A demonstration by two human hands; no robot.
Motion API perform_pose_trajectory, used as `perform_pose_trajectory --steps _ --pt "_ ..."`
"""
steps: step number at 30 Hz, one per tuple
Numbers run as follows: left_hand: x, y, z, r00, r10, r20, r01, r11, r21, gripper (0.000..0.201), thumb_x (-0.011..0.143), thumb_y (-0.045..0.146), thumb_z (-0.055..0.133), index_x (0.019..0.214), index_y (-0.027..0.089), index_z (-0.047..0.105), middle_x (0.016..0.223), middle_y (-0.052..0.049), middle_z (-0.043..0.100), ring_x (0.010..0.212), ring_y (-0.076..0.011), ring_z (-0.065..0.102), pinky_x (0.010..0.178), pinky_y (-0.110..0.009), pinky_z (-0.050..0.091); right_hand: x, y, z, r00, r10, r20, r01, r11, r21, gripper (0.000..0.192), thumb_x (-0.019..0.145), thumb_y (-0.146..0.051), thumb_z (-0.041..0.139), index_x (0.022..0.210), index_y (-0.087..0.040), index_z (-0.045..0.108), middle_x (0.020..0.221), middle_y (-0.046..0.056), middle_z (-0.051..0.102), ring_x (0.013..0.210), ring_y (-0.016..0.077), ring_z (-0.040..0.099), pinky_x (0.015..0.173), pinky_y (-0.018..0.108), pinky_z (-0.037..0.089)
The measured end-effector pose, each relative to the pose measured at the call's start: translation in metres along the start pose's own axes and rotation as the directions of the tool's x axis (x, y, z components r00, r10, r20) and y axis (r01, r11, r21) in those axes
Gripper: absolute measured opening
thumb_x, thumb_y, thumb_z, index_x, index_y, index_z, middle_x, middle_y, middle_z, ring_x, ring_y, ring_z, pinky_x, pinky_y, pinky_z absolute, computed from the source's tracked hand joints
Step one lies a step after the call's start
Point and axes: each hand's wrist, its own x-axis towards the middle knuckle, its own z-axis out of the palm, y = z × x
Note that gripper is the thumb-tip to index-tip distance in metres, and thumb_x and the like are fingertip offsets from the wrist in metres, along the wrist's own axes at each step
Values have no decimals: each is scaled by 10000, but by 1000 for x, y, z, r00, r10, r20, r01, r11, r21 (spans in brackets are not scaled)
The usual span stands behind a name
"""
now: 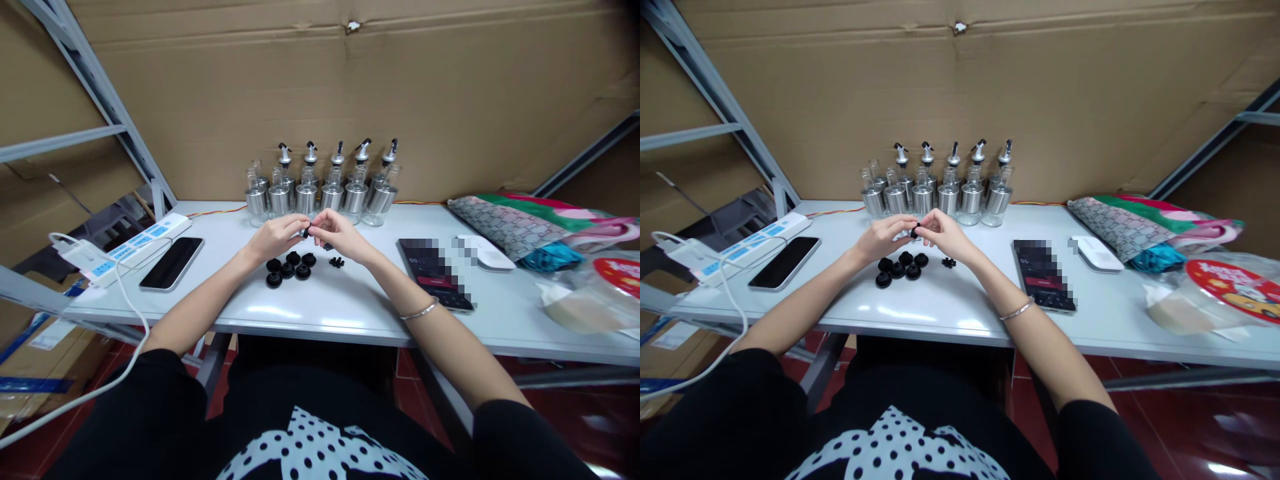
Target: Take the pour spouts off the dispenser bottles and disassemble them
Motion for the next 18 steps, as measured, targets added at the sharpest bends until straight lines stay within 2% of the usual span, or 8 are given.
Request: perform_pose_trajectory --steps 4,8,12,18 --pt "0 -1 0 999 -32 27 33 999 -35 151 886 179 534 1033 160 559 1097 -103 673 1022 -163 654 868 -278 546 0 2 -1 999 -46 -15 45 998 -54 328 687 -421 685 769 -211 447 637 -43 565 566 110 529 536 256 412" --pt "0 -2 0 1000 -26 6 26 995 -95 180 870 196 572 1044 156 542 1051 -96 678 998 -164 659 846 -278 550 -3 -3 0 988 -155 -18 146 957 -252 223 723 -323 626 762 -215 435 630 -42 521 570 116 486 545 259 385" --pt "2 -2 -1 999 -51 5 51 989 -137 245 855 224 611 1071 149 526 1022 -92 672 947 -160 667 820 -274 553 -7 -8 1 948 -319 18 287 825 -486 151 726 -200 582 760 -215 436 722 -9 536 662 137 504 632 275 409" --pt "5 2 -7 997 -79 -12 75 977 -199 259 845 228 630 1069 139 537 1002 -83 667 893 -140 659 797 -251 543 -5 -2 -1 872 -481 90 422 644 -639 131 749 -120 539 810 -216 473 806 27 571 771 180 513 692 295 417"
